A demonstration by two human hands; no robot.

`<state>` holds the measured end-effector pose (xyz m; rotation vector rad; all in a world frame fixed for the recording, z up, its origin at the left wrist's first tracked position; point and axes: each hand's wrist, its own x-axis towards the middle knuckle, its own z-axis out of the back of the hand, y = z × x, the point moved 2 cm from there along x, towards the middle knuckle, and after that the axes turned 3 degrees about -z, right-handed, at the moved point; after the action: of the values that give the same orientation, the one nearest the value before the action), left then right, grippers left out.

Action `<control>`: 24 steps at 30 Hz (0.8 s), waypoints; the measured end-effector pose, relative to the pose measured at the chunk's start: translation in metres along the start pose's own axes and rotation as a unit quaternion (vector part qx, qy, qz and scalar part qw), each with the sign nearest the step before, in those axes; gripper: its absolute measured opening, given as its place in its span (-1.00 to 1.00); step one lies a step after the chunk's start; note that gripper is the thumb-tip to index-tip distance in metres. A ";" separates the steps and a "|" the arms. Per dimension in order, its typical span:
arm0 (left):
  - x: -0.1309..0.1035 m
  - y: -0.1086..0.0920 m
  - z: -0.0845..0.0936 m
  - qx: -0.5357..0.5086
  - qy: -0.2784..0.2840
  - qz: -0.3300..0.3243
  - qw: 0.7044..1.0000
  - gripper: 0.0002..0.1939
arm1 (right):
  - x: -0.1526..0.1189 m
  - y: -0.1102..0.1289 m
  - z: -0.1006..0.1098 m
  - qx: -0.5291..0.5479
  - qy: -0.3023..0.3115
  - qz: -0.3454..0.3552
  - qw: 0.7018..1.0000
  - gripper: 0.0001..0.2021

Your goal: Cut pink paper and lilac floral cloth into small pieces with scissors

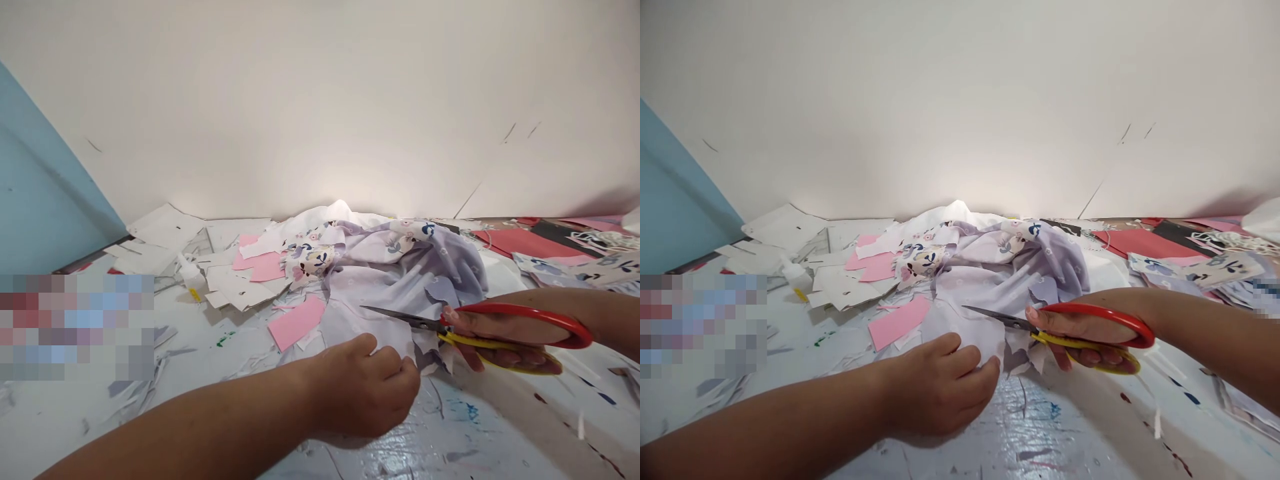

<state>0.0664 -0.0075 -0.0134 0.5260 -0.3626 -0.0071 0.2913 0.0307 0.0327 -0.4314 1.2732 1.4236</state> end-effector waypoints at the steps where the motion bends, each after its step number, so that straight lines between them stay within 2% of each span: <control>1: 0.000 0.000 0.000 0.000 -0.001 0.000 1.000 -0.70 | 0.001 -0.001 0.000 -0.004 0.003 0.006 1.000 -0.21; 9: 0.000 0.000 -0.001 -0.003 0.012 0.000 1.000 -0.69 | 0.008 -0.008 -0.003 -0.083 -0.016 -0.031 0.996 -0.34; 12: 0.000 -0.001 -0.001 -0.008 0.012 0.000 1.000 -0.69 | 0.006 -0.008 -0.003 -0.038 -0.022 -0.063 0.997 -0.38; 16: 0.001 0.001 -0.001 -0.012 0.010 0.001 1.000 -0.69 | 0.000 -0.002 -0.005 0.040 -0.016 -0.072 0.996 -0.40; 24: 0.000 0.000 0.000 -0.009 -0.004 0.003 1.000 -0.68 | 0.001 0.009 0.001 -0.003 0.001 -0.075 0.997 -0.33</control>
<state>0.0667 -0.0074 -0.0130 0.5076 -0.3709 -0.0058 0.2836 0.0333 0.0364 -0.5221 1.2136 1.3016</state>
